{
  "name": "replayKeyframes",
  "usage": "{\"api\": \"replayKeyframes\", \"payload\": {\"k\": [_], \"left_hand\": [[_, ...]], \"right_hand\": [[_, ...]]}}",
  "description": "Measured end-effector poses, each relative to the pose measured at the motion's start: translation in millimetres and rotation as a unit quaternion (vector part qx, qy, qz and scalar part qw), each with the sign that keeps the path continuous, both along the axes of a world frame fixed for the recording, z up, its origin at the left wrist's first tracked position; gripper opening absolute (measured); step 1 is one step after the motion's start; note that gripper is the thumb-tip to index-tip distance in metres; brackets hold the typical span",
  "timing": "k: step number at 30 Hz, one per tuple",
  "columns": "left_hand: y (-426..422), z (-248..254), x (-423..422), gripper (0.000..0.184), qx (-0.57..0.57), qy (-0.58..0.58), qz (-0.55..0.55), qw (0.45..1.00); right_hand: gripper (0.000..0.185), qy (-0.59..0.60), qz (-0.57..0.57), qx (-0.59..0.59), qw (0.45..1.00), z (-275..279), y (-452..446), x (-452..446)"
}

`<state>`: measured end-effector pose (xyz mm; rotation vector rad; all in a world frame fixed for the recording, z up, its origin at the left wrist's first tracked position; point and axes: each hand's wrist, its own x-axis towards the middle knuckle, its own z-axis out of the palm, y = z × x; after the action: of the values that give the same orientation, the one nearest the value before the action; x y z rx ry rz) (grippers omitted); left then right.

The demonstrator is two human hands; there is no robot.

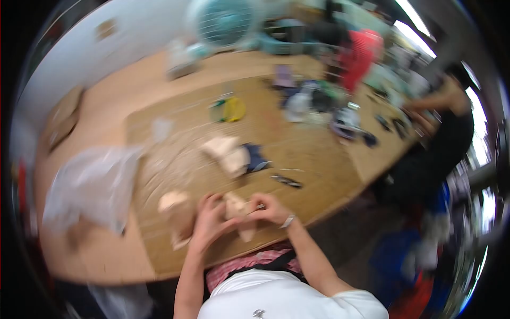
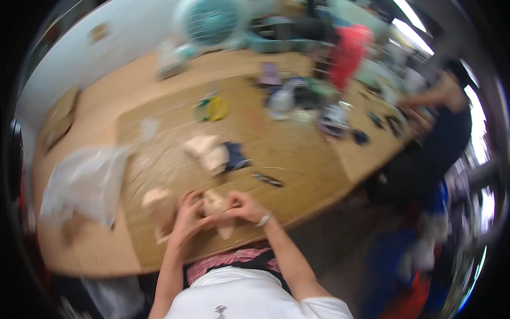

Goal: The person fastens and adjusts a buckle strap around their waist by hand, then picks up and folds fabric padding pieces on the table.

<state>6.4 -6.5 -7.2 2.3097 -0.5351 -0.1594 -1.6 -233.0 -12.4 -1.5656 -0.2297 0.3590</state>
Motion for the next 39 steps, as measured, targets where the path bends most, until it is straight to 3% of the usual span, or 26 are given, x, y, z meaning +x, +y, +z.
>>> {"api": "replayKeyframes", "payload": {"k": [3,5,7,8,9,10,14,19,24,26,27,30,32,33,35,39], "left_hand": [[-2,4,-5,0.053,-0.028,0.034,-0.004,0.999],[0,10,-9,0.058,0.017,0.005,-0.048,0.999],[0,23,-15,0.060,-0.120,0.037,-0.022,0.992],[0,30,-18,0.060,-0.120,0.036,-0.031,0.992],[0,36,-22,0.057,-0.286,0.200,-0.017,0.937],[1,40,-25,0.055,-0.434,0.353,0.002,0.829],[7,14,-25,0.049,-0.414,0.353,0.054,0.838],[-9,40,-37,0.056,-0.410,0.251,0.111,0.870],[-7,36,-40,0.054,-0.376,0.186,0.131,0.898],[4,29,-36,0.045,-0.250,0.191,0.102,0.944],[5,31,-36,0.045,-0.249,0.191,0.103,0.944],[8,40,-37,0.039,-0.240,0.239,0.085,0.937],[7,42,-39,0.035,-0.322,0.314,0.100,0.888],[5,43,-39,0.035,-0.321,0.313,0.100,0.888],[2,43,-40,0.030,-0.436,0.372,0.124,0.810],[8,25,-40,0.025,-0.421,0.354,0.134,0.824]], "right_hand": [[0.019,0.159,0.084,0.257,0.950,4,-14,-6],[0.019,0.155,0.035,0.284,0.946,8,-9,-8],[0.020,0.158,0.006,0.312,0.937,7,-3,-6],[0.018,0.178,-0.015,0.321,0.930,4,1,-6],[0.018,0.201,-0.030,0.331,0.922,1,6,-6],[0.017,0.196,-0.038,0.320,0.926,-2,10,-5],[0.016,0.210,-0.048,0.300,0.929,-8,22,-3],[0.015,0.165,-0.134,0.193,0.958,-2,36,-7],[0.016,0.146,-0.123,0.155,0.969,-23,40,-9],[0.017,0.126,-0.110,0.143,0.975,-12,40,-11],[0.017,0.129,-0.109,0.159,0.973,-4,41,-12],[0.016,0.122,-0.113,0.173,0.971,-5,46,-11],[0.016,0.114,-0.119,0.171,0.972,-12,49,-12],[0.016,0.111,-0.120,0.163,0.973,-12,50,-12],[0.016,0.109,-0.120,0.157,0.974,-14,51,-12],[0.015,0.115,-0.139,0.164,0.970,-3,48,-14]]}}
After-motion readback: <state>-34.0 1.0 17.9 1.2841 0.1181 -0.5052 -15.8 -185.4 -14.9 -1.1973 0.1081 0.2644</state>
